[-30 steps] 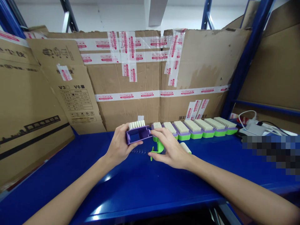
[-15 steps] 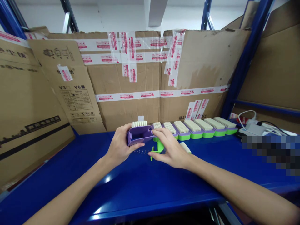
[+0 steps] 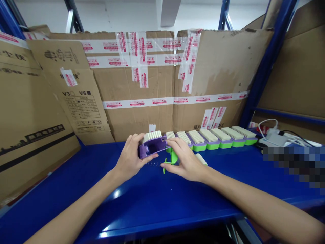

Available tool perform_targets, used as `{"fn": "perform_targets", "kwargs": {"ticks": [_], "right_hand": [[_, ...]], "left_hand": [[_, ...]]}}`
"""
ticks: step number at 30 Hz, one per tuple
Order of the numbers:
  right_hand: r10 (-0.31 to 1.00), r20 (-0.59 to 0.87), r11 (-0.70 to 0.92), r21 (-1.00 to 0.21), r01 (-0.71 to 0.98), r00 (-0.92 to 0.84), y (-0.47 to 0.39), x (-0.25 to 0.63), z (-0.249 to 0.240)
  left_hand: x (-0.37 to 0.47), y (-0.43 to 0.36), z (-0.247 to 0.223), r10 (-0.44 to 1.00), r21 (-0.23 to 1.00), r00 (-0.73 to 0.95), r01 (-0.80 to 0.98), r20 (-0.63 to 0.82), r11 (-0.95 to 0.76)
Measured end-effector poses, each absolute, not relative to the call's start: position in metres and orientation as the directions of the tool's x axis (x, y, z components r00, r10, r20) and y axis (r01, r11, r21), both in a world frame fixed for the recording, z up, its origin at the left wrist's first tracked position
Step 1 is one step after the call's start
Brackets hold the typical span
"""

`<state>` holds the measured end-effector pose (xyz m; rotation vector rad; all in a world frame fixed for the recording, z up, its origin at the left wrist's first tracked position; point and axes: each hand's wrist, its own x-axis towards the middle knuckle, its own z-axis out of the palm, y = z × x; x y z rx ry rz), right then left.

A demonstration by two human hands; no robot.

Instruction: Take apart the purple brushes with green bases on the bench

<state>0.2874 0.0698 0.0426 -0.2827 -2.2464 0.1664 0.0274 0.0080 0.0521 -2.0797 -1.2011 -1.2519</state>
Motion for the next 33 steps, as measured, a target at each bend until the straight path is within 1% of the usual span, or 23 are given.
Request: {"fn": "perform_targets", "kwargs": {"ticks": [1, 3, 5, 6, 8, 11, 14, 16, 20, 23, 26, 33], "right_hand": [[0.261, 0.742, 0.965, -0.216, 0.149, -0.618, 0.069, 0.287, 0.043], [0.266, 0.739, 0.964, -0.217, 0.155, -0.619, 0.068, 0.288, 0.044], [0.266, 0.735, 0.964, -0.212, 0.161, -0.624, 0.067, 0.288, 0.045], [0.265, 0.732, 0.964, -0.209, 0.164, -0.627, 0.067, 0.288, 0.046], [0.267, 0.725, 0.964, -0.206, 0.171, -0.635, 0.066, 0.288, 0.046], [0.281, 0.714, 0.96, -0.212, 0.184, -0.641, 0.066, 0.288, 0.047], [0.28, 0.708, 0.96, -0.214, 0.181, -0.648, 0.066, 0.288, 0.047], [0.283, 0.7, 0.959, -0.221, 0.177, -0.656, 0.066, 0.288, 0.047], [0.299, 0.684, 0.954, -0.235, 0.187, -0.665, 0.066, 0.288, 0.047], [0.3, 0.681, 0.954, -0.236, 0.187, -0.668, 0.066, 0.288, 0.046], [0.295, 0.68, 0.955, -0.233, 0.183, -0.671, 0.066, 0.288, 0.045], [0.296, 0.667, 0.955, -0.232, 0.187, -0.683, 0.066, 0.288, 0.045]], "left_hand": [[0.029, 0.007, 0.052, 0.489, 0.132, 0.186, 0.828, 0.852, -0.545], [0.033, 0.006, 0.051, 0.586, 0.328, 0.076, 0.768, 0.806, -0.55], [0.038, 0.005, 0.05, 0.682, 0.533, -0.043, 0.661, 0.73, -0.528], [0.041, 0.004, 0.05, 0.717, 0.615, -0.091, 0.597, 0.691, -0.516], [0.047, 0.004, 0.05, 0.76, 0.728, -0.164, 0.468, 0.628, -0.501], [0.052, 0.005, 0.052, 0.794, 0.836, -0.28, 0.29, 0.539, -0.465], [0.053, 0.008, 0.056, 0.819, 0.903, -0.385, 0.118, 0.425, -0.413], [0.051, 0.009, 0.059, 0.83, 0.923, -0.429, 0.023, 0.357, -0.384], [0.05, 0.009, 0.065, 0.848, 0.937, -0.458, -0.081, 0.268, -0.339], [0.049, 0.009, 0.067, 0.862, 0.955, -0.464, -0.1, 0.203, -0.279], [0.047, 0.011, 0.066, 0.853, 0.967, -0.494, -0.085, 0.168, -0.24], [0.037, 0.017, 0.062, 0.815, 0.964, -0.555, -0.087, 0.164, -0.252]]}}
